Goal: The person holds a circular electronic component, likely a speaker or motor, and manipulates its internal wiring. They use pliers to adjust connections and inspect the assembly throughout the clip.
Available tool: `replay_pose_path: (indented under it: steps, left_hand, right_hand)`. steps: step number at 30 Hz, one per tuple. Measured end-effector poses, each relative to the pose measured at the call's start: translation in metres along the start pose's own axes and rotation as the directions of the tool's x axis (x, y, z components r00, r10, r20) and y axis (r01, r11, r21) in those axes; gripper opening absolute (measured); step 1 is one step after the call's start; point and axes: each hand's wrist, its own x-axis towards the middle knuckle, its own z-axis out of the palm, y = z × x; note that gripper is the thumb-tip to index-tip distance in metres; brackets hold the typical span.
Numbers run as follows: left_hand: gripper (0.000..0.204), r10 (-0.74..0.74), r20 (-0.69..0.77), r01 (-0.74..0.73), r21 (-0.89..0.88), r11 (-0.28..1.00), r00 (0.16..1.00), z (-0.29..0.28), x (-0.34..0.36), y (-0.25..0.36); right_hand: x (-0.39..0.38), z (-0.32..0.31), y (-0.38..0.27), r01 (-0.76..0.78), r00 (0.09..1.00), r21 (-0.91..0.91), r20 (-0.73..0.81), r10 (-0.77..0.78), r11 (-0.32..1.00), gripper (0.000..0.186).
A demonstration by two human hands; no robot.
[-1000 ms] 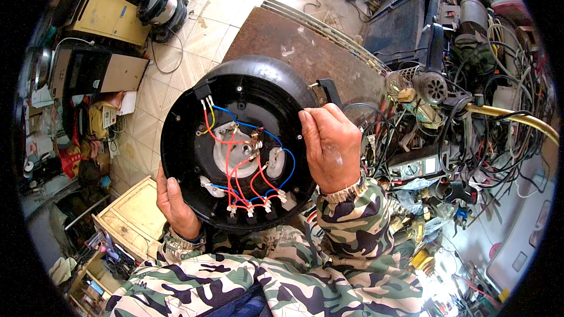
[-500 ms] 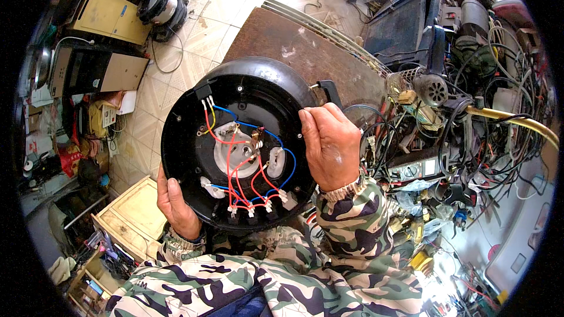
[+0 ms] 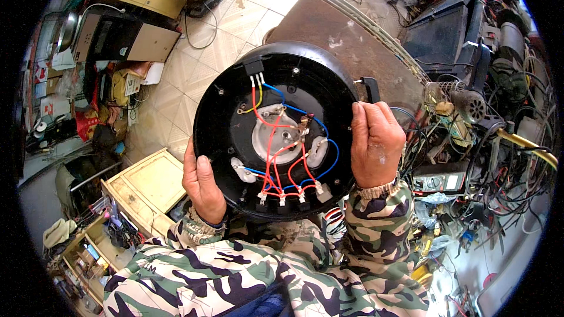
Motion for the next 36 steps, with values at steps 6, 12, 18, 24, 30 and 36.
replay_pose_path:
  steps: [6,12,18,24,30,36]
  left_hand:
    - [0.053,-0.007,-0.022,0.01,0.168,0.986,1.0,-0.003,-0.002,-0.001]
    - [0.052,0.048,-0.013,-0.046,0.099,0.994,0.999,0.006,0.004,0.006]
    - [0.053,0.047,-0.026,-0.043,0.141,0.989,0.999,0.003,0.002,0.002]
    - [0.052,0.041,-0.01,-0.038,0.23,0.972,0.999,-0.002,0.002,-0.003]
    - [0.052,0.067,-0.008,-0.064,0.203,0.977,0.998,-0.003,0.004,-0.009]
    - [0.052,0.013,-0.005,-0.012,0.109,0.994,1.0,-0.003,0.002,-0.005]
  right_hand:
    - [-0.001,0.002,0.0,0.008,1.0,0.012,-0.004,-0.008,1.0,0.013]
    - [-0.001,0.002,0.005,0.034,0.999,-0.007,-0.011,-0.034,0.999,0.015]
    - [-0.001,0.003,0.005,0.049,0.999,-0.013,-0.014,-0.049,0.999,0.016]
    - [0.0,0.002,0.004,0.051,0.998,-0.035,-0.02,-0.052,0.998,0.017]
    - [0.0,0.001,0.002,0.053,0.998,-0.042,-0.015,-0.053,0.998,0.017]
    - [0.0,0.0,0.0,0.025,1.0,-0.033,-0.013,-0.026,0.999,0.018]
